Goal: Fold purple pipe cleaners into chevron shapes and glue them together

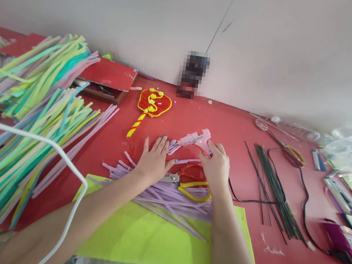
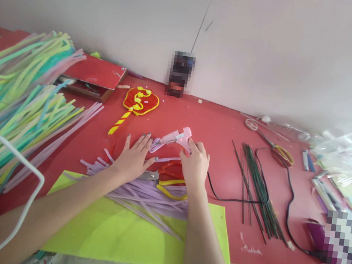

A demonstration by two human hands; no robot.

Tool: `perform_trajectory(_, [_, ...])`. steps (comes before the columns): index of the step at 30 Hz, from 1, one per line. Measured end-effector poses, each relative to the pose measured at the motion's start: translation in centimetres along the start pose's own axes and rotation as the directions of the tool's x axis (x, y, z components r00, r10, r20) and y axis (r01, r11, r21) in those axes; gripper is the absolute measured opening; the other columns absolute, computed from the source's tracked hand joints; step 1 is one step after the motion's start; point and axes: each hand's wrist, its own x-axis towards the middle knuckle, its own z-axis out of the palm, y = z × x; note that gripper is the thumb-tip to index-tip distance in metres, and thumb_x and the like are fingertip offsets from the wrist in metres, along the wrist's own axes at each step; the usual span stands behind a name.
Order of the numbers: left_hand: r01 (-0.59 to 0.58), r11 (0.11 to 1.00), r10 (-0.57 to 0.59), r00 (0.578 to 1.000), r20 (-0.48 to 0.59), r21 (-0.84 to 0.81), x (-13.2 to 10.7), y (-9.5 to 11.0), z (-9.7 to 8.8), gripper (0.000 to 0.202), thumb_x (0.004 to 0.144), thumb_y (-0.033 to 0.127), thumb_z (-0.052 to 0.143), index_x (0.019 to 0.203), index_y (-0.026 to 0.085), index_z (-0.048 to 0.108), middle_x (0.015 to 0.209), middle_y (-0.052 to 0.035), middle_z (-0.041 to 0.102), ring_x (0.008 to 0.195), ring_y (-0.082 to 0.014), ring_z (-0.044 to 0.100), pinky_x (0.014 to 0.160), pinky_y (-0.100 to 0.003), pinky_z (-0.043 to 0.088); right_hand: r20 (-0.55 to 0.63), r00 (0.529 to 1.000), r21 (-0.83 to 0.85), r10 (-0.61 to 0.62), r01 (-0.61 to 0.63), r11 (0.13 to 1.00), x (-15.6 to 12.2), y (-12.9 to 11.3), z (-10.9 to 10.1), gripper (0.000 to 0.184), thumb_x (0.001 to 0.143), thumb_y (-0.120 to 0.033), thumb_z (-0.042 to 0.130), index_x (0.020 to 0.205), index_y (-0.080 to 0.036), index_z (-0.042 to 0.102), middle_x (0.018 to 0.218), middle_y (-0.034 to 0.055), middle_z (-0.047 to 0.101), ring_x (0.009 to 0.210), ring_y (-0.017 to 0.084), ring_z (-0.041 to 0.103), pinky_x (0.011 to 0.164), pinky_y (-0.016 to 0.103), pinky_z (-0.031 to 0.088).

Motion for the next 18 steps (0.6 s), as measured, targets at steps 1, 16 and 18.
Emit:
perform_trajectory(1, [0.0, 1.0, 0.0, 1.0, -0.002, -0.001, 0.0, 0.0, 0.0, 0.062, 0.094, 0.045, 0.02, 0.144, 0.008, 0.027, 0.153, -0.0141, 0.019, 0.142, -0.0265, 0.018, 0.113, -0.058, 0.004, 0.001, 1.0, 0.003, 0.007, -0.007, 1.0, 0.02, -0.01, -0.02, 0.04, 0.078, -0.029, 0.049, 0.115, -0.02, 0.061, 0.097, 0.0068, 0.06, 0.076, 0.018, 0.056, 0.074, 0.033, 0.042])
perform_trajectory(16, [-0.004, 1.0, 0.004, 1.0, -0.011, -0.003, 0.08, -0.04, 0.19, 0.063, 0.094, 0.044, 0.021, 0.143, 0.005, 0.027, 0.153, -0.0148, 0.019, 0.142, -0.0265, 0.019, 0.113, -0.058, 0.004, 0.031, 1.0, 0.079, 0.002, -0.004, 0.997, 0.08, -0.09, -0.15, 0.041, 0.076, -0.03, 0.05, 0.114, -0.02, 0.062, 0.094, 0.0056, 0.06, 0.073, 0.017, 0.055, 0.074, 0.033, 0.043])
perform_trajectory(18, [-0.005, 1.0, 0.005, 1.0, -0.01, -0.003, 0.07, -0.01, 0.15, 0.064, 0.094, 0.044, 0.022, 0.143, 0.004, 0.026, 0.153, -0.0148, 0.018, 0.142, -0.0265, 0.019, 0.113, -0.058, 0.004, 0.034, 0.999, 0.088, 0.001, -0.004, 0.996, 0.09, -0.1, -0.15, 0.041, 0.076, -0.03, 0.051, 0.114, -0.02, 0.062, 0.093, 0.0055, 0.059, 0.073, 0.017, 0.055, 0.074, 0.032, 0.043])
